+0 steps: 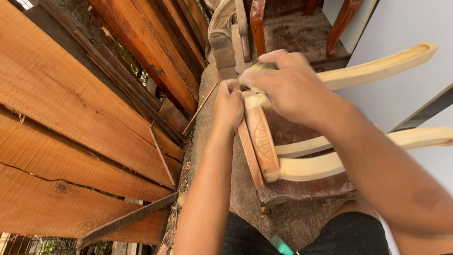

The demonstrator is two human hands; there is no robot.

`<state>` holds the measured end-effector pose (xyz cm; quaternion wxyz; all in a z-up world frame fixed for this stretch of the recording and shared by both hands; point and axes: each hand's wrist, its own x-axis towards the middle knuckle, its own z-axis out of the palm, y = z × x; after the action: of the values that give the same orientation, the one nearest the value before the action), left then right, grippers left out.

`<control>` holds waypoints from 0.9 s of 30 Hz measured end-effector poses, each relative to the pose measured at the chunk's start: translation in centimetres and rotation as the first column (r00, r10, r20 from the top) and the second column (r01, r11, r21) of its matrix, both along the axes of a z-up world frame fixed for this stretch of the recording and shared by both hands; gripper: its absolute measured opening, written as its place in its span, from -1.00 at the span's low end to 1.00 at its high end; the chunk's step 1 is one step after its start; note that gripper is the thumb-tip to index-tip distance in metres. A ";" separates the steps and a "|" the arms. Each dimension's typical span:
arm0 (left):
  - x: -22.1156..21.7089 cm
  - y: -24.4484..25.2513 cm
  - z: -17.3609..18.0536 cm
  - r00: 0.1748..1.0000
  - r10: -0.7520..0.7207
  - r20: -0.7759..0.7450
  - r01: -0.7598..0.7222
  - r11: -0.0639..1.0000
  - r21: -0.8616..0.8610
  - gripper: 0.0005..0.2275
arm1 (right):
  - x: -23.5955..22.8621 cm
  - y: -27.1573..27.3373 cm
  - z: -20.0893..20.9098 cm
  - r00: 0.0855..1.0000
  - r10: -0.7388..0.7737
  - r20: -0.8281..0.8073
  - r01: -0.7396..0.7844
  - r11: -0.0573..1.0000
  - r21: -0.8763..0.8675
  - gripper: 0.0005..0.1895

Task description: The person sands a wooden stool using sandpaper by hand.

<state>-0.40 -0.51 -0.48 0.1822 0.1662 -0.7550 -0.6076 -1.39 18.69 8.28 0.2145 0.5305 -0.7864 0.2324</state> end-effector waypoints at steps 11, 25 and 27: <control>0.7 0.5 0.5 0.998 0.049 0.026 -0.047 0.996 -0.079 -0.64 | -4.8 7.4 3.9 0.834 -0.467 -0.293 0.519 0.484 0.704 -0.56; 2.3 -0.2 -0.1 1.000 0.009 0.015 -0.007 0.994 -0.112 -0.63 | -6.7 15.9 -6.1 0.976 -0.103 0.192 0.083 0.991 0.109 -0.32; 1.3 -0.4 1.0 0.999 -0.009 0.035 0.013 0.992 -0.123 -0.63 | -7.9 19.2 -4.0 0.914 -0.391 0.109 0.365 0.909 0.202 -0.43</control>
<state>0.93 -0.88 0.50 0.1760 0.1608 -0.7950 -0.5578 -9.24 37.90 4.30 0.1490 0.3661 -0.9056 0.1541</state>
